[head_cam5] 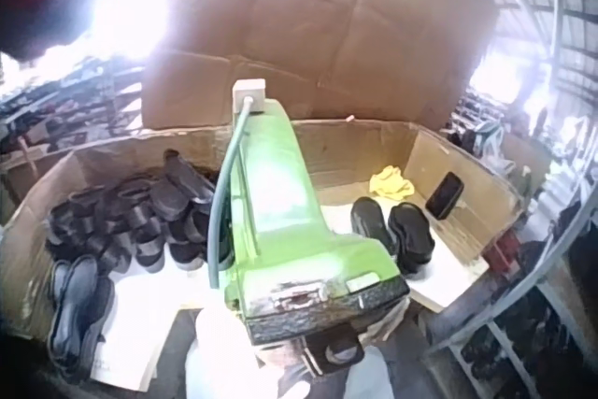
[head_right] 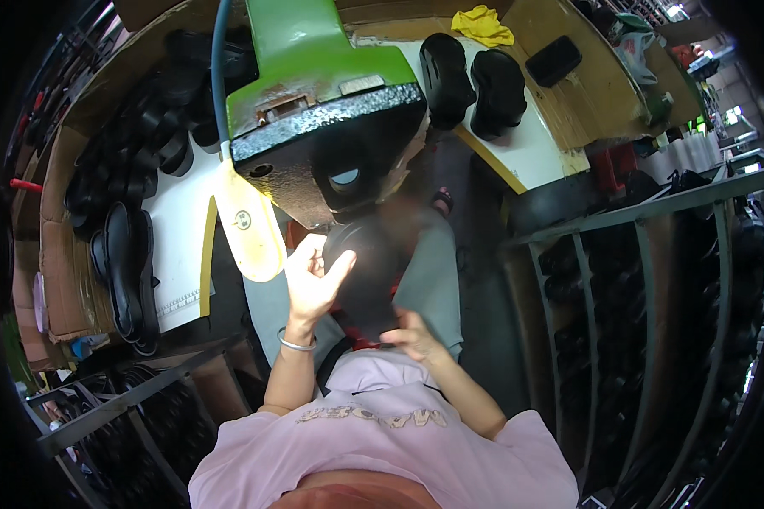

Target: The person repeatedly presses the sole of a black shoe against a green grinding machine to smooth or shape it. They handle multiple shoes one at a time, rotating each to treat different areas of the sole, then place the finished shoe aside.

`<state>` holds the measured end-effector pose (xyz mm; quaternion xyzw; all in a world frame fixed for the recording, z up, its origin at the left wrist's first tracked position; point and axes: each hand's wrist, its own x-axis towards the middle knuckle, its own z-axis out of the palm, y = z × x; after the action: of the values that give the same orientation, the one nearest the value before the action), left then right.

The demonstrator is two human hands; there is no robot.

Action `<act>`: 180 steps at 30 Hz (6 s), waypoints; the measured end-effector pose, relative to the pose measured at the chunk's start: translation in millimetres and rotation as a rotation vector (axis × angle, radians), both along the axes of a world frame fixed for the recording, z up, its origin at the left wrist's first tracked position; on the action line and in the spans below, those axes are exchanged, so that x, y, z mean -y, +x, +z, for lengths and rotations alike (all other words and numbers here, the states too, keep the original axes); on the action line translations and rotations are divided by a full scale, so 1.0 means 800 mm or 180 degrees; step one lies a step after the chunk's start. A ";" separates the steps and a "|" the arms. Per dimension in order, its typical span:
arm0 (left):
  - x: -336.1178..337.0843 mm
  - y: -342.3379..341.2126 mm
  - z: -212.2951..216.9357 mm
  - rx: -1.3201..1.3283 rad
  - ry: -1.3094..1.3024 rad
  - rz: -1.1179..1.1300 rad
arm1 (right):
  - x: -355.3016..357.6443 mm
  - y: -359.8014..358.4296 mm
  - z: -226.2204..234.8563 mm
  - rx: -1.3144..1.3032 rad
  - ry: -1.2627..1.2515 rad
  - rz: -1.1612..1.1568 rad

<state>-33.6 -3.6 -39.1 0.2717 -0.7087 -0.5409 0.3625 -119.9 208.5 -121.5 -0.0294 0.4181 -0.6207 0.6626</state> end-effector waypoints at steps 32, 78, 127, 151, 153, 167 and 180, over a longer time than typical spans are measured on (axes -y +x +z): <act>-0.011 -0.026 0.025 -0.0842 0.1191 0.0068 | 0.078 -0.254 0.187 -0.2729 -0.0651 -0.1321; 0.029 0.015 0.056 -0.0068 -0.0357 0.0445 | 0.147 -0.199 0.222 -0.2861 -0.1441 -0.1000; -0.064 0.099 -0.036 -0.0134 0.0597 0.0831 | 0.173 -0.032 0.148 -0.2994 -0.1704 -0.0859; -0.060 0.085 0.016 0.0014 0.0918 0.0705 | 0.146 -0.045 0.179 -0.2950 -0.0982 -0.0260; -0.098 0.091 0.024 0.0624 -0.0549 0.0622 | 0.126 -0.065 0.223 -0.3161 -0.0801 0.0658; -0.094 0.007 -0.070 0.0758 -0.1254 -0.0011 | 0.142 -0.434 0.250 -0.7481 -0.0812 -0.1350; 0.138 0.352 0.081 0.3498 -0.2089 0.2971 | 0.127 -0.330 0.146 -0.6503 -0.0501 -0.1343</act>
<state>248.0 -114.0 25.9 0.6482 -0.7223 0.1153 0.2116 -384.1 107.1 -4.8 -0.5095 0.7342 -0.4290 -0.1316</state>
